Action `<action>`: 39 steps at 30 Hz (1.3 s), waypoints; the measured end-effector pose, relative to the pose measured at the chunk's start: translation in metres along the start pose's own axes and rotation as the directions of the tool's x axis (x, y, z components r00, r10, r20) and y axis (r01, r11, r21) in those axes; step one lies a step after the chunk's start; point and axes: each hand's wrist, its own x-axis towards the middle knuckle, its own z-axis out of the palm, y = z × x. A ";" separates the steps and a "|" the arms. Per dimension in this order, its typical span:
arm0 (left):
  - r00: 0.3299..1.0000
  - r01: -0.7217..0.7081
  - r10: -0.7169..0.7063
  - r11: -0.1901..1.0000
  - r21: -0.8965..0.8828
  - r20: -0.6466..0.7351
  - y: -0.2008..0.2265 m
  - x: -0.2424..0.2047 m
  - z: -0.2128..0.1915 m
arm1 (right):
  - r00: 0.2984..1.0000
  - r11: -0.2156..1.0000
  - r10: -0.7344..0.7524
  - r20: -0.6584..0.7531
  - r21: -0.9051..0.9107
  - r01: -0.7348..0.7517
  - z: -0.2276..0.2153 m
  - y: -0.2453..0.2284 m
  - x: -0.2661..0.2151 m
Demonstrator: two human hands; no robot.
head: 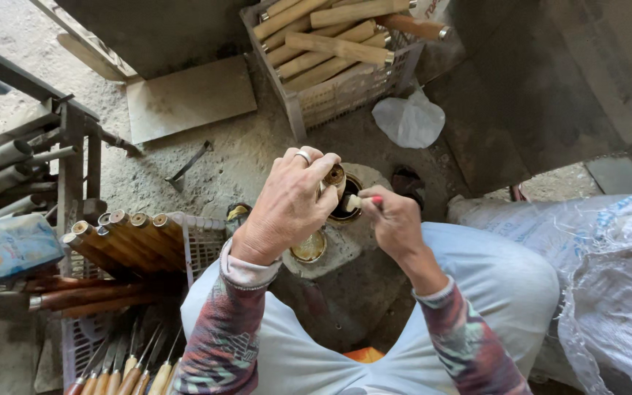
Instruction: The person sits on the floor and applies a dark finish to wooden handles using a paintbrush. They dip the brush into a can, coat the handle, and place the finished piece into a plastic crate. The process is repeated for multiple handles.
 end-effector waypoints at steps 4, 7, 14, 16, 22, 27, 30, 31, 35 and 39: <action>0.999 0.011 -0.011 1.000 -0.004 0.030 0.001 0.001 0.000 | 0.999 0.984 -0.034 -0.021 0.172 0.037 -0.030 -0.032 -0.011; 0.999 0.005 -0.005 1.000 -0.012 0.036 0.004 0.000 0.000 | 0.992 0.960 -0.107 -0.061 0.254 0.119 -0.047 -0.054 -0.015; 0.997 0.022 -0.021 1.000 -0.020 0.073 0.004 -0.001 0.000 | 0.972 0.956 -0.198 -0.124 0.193 0.219 -0.078 -0.093 -0.017; 0.996 0.019 -0.017 1.000 -0.025 0.083 0.005 0.001 0.001 | 0.966 0.951 -0.216 -0.144 0.192 0.242 -0.085 -0.100 -0.017; 0.996 0.013 -0.010 0.999 -0.033 0.086 0.008 0.001 0.000 | 0.967 0.918 -0.198 -0.162 0.314 0.241 -0.097 -0.107 -0.018; 0.995 0.024 -0.019 0.998 -0.050 0.095 0.012 0.001 -0.001 | 0.940 0.923 -0.246 -0.237 0.239 0.302 -0.109 -0.096 -0.026; 0.996 -0.001 0.005 0.999 -0.037 0.088 0.012 0.003 -0.002 | 0.953 0.926 -0.206 -0.220 0.270 0.263 -0.101 -0.079 -0.030; 0.996 0.001 0.002 1.000 -0.031 0.092 0.012 0.002 -0.002 | 0.961 0.925 -0.184 -0.205 0.294 0.240 -0.094 -0.072 -0.030; 0.996 0.010 -0.009 1.000 -0.016 0.093 0.012 0.000 -0.002 | 0.966 0.971 -0.228 -0.120 0.044 0.234 -0.054 -0.036 -0.016; 0.998 -0.023 0.022 1.000 0.010 0.058 0.011 0.002 -0.003 | 0.975 0.979 -0.202 -0.096 -0.012 0.202 -0.013 -0.002 -0.006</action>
